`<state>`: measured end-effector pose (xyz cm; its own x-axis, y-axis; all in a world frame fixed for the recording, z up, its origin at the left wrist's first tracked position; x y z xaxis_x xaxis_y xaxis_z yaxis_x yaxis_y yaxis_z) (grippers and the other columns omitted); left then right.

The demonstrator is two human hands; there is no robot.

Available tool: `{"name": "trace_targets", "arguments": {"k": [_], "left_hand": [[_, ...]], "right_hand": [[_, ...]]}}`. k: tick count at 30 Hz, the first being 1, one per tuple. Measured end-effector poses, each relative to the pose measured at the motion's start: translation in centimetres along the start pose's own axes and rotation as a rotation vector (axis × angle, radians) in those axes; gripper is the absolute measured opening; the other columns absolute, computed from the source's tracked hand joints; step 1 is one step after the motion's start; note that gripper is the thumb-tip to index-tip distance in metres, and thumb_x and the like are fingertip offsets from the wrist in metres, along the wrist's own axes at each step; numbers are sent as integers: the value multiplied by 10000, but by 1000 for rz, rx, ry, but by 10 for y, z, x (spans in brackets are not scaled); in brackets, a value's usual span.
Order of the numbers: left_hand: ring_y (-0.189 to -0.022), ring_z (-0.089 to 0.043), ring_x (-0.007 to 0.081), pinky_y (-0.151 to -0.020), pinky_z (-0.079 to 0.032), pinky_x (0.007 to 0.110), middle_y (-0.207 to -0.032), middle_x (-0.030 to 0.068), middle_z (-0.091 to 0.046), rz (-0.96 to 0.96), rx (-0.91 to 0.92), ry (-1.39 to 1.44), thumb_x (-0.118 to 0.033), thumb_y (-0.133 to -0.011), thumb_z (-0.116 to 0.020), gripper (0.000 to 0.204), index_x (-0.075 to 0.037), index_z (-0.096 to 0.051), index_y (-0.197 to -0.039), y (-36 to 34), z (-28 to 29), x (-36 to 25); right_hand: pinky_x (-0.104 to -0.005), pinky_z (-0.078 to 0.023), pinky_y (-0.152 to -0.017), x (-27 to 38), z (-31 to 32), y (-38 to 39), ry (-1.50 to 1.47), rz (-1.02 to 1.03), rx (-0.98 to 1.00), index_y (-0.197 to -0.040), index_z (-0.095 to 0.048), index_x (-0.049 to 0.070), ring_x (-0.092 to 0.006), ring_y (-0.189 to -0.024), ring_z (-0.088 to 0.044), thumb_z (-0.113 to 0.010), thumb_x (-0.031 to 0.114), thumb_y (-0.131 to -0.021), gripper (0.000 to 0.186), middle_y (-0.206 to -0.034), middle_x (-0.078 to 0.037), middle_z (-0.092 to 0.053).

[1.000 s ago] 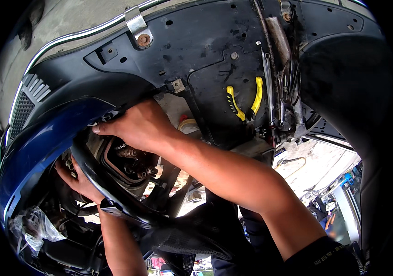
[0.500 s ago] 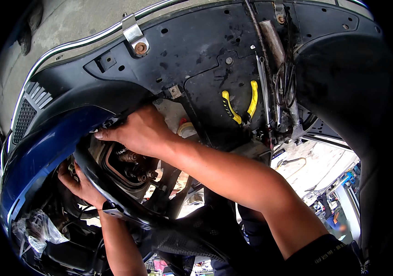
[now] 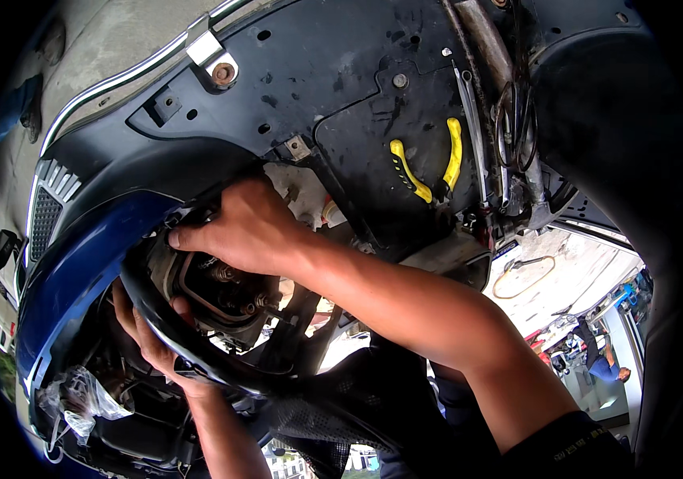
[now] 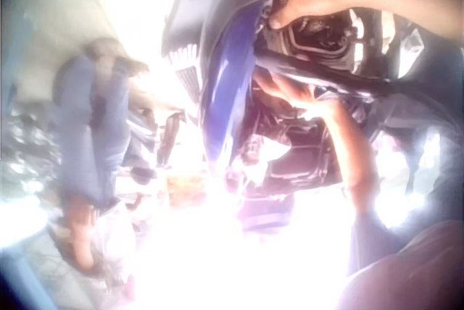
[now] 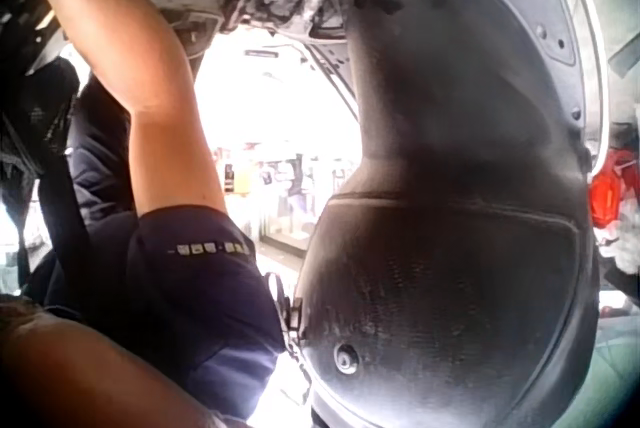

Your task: The person works on a scooter engine, using a wrench to tighten bolts on the cylinder head and then installing a metal cover plate. The person uses a socket wrench to secure the plate in place.

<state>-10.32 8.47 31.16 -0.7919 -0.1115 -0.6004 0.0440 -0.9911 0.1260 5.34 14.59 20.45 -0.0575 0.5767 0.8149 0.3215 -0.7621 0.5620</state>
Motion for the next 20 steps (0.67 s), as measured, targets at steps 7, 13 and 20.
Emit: {"name": "trace_targets", "arguments": {"k": [7,13,20], "left_hand": [[-1185,-575,353,-975,-521,453,-1415,243,-429,129,-103,-86,-92,-926,-650,312,13,-607,-1217,0,-5,-10],[-1127,-585,260,-971,-482,370,-1352,169,-508,167,-89,107,-95,-943,-623,401,34,-517,-1308,5,-3,-6],[-1174,-529,225,-1004,-429,366,-1397,122,-471,264,-48,208,-82,-947,-605,489,27,-429,-1390,8,5,-1]], "right_hand": [[-369,-517,-865,2,5,2,21,10,69,-1021,-697,6,-318,-954,-681,-816,272,-691,440,-985,-177,-713],[-376,-523,-869,3,7,2,74,-93,115,-1013,-701,2,-331,-951,-684,-836,309,-684,470,-975,-179,-715],[-378,-489,-949,2,4,2,56,-86,101,-1153,-660,29,-318,-1052,-657,-809,313,-738,524,-1082,-202,-690]]}}
Point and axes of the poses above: each hand's wrist, its own y-axis away from the middle knuckle, its own z-axis out of the back of the hand, x = y × z, the point moved 3 cm from there along -y, towards the middle knuckle
